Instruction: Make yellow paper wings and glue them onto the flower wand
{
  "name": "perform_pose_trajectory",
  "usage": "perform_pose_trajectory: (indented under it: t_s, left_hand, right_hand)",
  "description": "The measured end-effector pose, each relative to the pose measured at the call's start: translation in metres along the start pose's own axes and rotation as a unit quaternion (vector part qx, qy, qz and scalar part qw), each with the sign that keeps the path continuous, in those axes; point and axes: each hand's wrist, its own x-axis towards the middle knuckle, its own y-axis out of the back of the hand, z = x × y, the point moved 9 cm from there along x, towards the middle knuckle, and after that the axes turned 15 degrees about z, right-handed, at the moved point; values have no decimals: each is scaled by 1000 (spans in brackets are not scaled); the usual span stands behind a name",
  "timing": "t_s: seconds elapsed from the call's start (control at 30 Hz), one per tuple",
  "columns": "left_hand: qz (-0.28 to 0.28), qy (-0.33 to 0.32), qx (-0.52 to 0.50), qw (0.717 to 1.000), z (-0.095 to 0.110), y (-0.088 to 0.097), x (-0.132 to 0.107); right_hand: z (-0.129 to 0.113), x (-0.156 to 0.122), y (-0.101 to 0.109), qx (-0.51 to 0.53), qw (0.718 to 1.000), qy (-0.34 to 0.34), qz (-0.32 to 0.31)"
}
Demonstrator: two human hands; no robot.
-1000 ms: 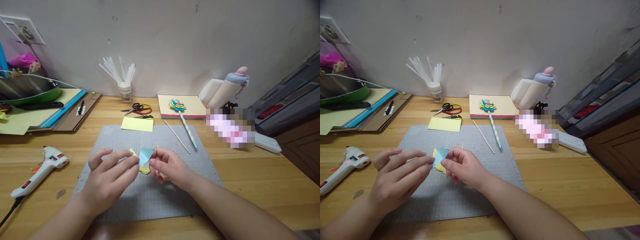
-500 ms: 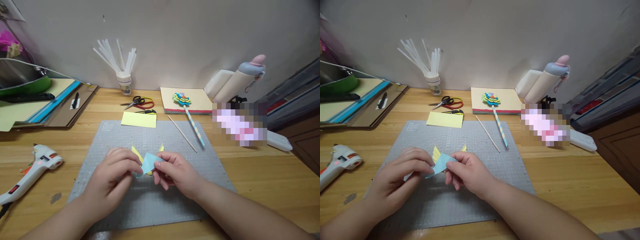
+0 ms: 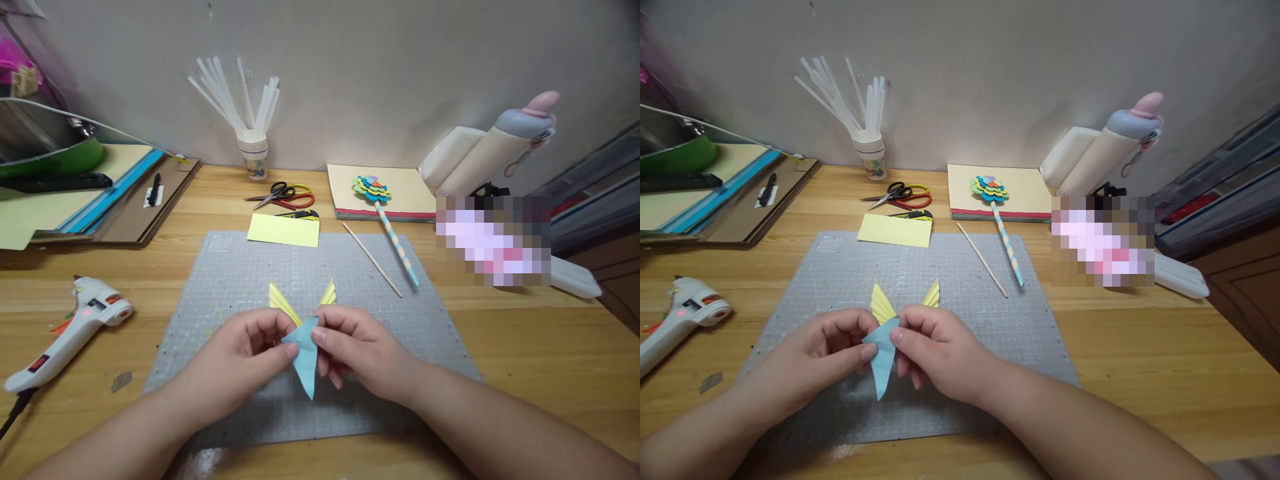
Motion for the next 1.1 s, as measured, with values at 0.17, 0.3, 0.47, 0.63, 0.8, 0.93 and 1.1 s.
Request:
perform_pose_trajectory:
  t_s: [0.17, 0.3, 0.47, 0.63, 0.8, 0.93, 1.1]
  left_hand:
    - [27, -34, 87, 995, 0, 2, -2]
    - [62, -98, 188, 975, 9, 5, -3]
    - [63, -52, 110, 991, 5, 3, -1]
    - [42, 28, 0, 999, -4, -1, 2]
    - [22, 62, -32, 997, -8, -2, 0]
    - [16, 66, -65, 996, -10, -3, 0]
    - [46, 50, -41, 997, -15, 0, 3]
  right_hand:
    - [3, 1, -2, -12, 1000, -23, -11]
    - [4, 1, -1, -29, 999, -16, 0]
    - [2, 1, 1, -34, 999, 23, 22]
    - [3, 2, 0, -22, 999, 11, 26]
    - [2, 3, 2, -21, 999, 6, 33]
    - [-2, 3, 10, -66, 993, 58, 75]
    - [-7, -1, 6, -150, 980, 114, 60]
